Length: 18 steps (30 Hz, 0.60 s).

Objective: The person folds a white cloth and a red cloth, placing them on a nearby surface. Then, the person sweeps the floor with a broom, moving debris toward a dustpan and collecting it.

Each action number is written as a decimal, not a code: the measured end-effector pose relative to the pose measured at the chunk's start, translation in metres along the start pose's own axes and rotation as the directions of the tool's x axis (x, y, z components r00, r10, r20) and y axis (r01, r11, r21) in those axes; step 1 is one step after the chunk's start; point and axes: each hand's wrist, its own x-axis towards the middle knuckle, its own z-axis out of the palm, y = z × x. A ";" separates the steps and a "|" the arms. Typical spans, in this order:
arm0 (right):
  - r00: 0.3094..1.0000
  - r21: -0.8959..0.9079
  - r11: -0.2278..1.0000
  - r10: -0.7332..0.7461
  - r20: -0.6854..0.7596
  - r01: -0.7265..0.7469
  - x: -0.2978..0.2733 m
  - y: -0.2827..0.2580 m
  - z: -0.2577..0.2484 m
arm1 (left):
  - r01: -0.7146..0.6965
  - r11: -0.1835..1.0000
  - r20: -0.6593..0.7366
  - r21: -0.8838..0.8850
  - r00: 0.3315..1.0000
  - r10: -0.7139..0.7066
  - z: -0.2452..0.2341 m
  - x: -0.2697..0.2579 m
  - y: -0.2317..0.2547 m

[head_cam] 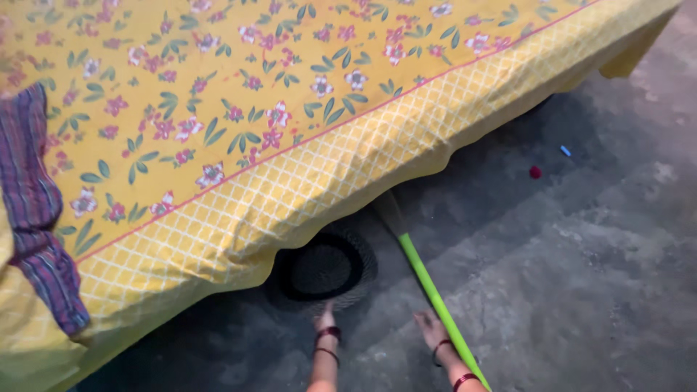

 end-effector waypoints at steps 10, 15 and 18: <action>0.989 0.664 0.733 0.126 0.080 -0.147 -0.066 -0.068 -0.088 | 0.265 0.954 0.761 -0.139 0.645 -0.068 -0.039 -0.279 0.047; 0.999 0.820 0.572 -0.028 0.045 -0.021 -0.131 -0.027 -0.253 | 0.328 0.921 0.744 0.209 0.558 -0.368 -0.112 -0.345 0.060; 0.986 -0.118 0.993 -0.018 -0.166 -0.002 -0.153 -0.050 -0.336 | 0.113 0.989 0.724 0.100 0.673 -0.150 -0.118 -0.358 0.070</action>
